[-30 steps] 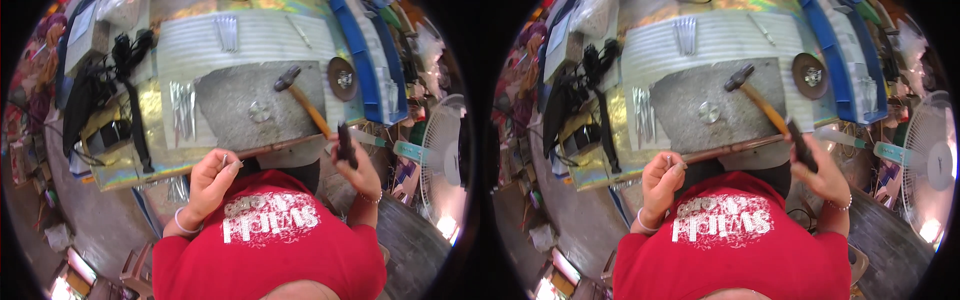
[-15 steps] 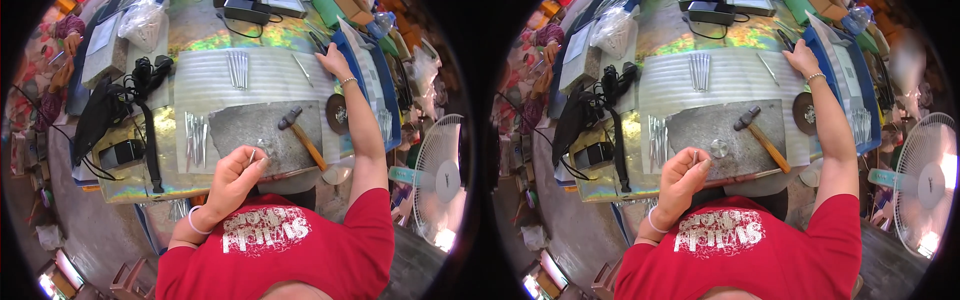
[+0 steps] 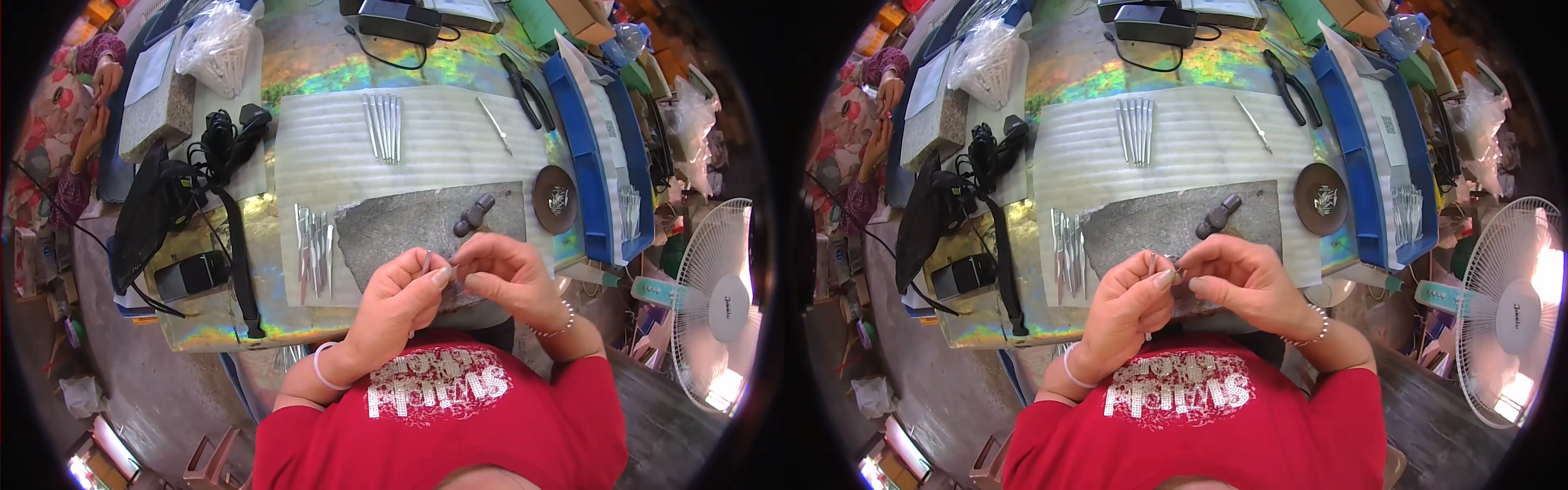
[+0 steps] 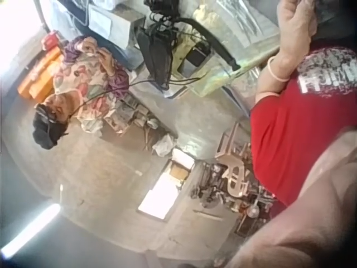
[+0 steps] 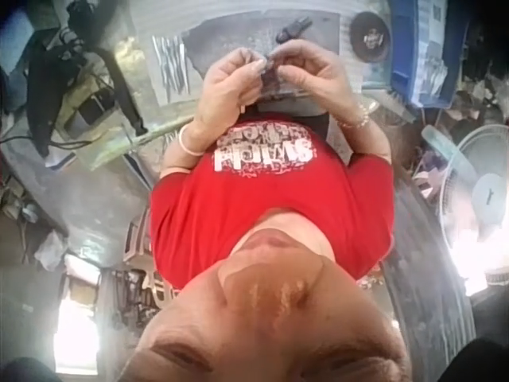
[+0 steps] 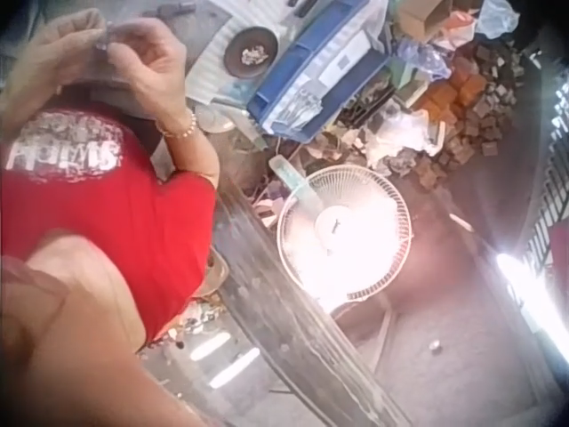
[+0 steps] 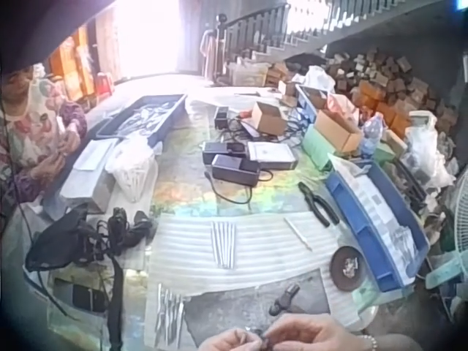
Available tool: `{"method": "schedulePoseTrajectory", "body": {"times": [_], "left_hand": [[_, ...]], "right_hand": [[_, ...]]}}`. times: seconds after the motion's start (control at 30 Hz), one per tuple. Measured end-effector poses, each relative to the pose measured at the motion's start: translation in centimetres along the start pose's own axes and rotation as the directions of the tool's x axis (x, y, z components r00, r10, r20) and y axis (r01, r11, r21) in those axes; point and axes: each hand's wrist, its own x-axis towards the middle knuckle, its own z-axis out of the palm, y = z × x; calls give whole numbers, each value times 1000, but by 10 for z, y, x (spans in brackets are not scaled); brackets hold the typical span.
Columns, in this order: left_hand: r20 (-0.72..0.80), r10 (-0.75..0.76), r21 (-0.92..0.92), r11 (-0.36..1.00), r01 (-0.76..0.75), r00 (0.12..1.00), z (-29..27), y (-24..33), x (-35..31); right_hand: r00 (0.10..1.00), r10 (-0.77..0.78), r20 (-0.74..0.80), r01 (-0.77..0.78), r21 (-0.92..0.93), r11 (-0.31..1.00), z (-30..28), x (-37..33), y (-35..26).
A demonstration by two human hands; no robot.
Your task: The recorder is hammering and shaping small metal strips on a stone anvil using a hammer and a punch tool.
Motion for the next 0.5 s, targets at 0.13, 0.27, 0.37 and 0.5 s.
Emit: {"method": "schedulePoseTrajectory", "body": {"times": [0.13, 0.27, 0.37, 0.5], "left_hand": [[3, -39, -56, 998, 39, 999, 4, -1, 1], [-45, -47, -42, 998, 45, 998, 10, -1, -1], [-45, -59, -55, 997, 57, 997, 9, -4, -1], [-19, -51, -69, 996, 50, 999, 7, -4, 1]], "right_hand": [[996, -34, -83, 51, 216, 975, 4, -1, 22], [989, -61, -137, 98, 281, 955, 12, -3, 29], [981, -130, -146, 169, 300, 939, 13, -3, 29], [976, -136, -172, 183, 295, 938, 14, 2, 28]]}}
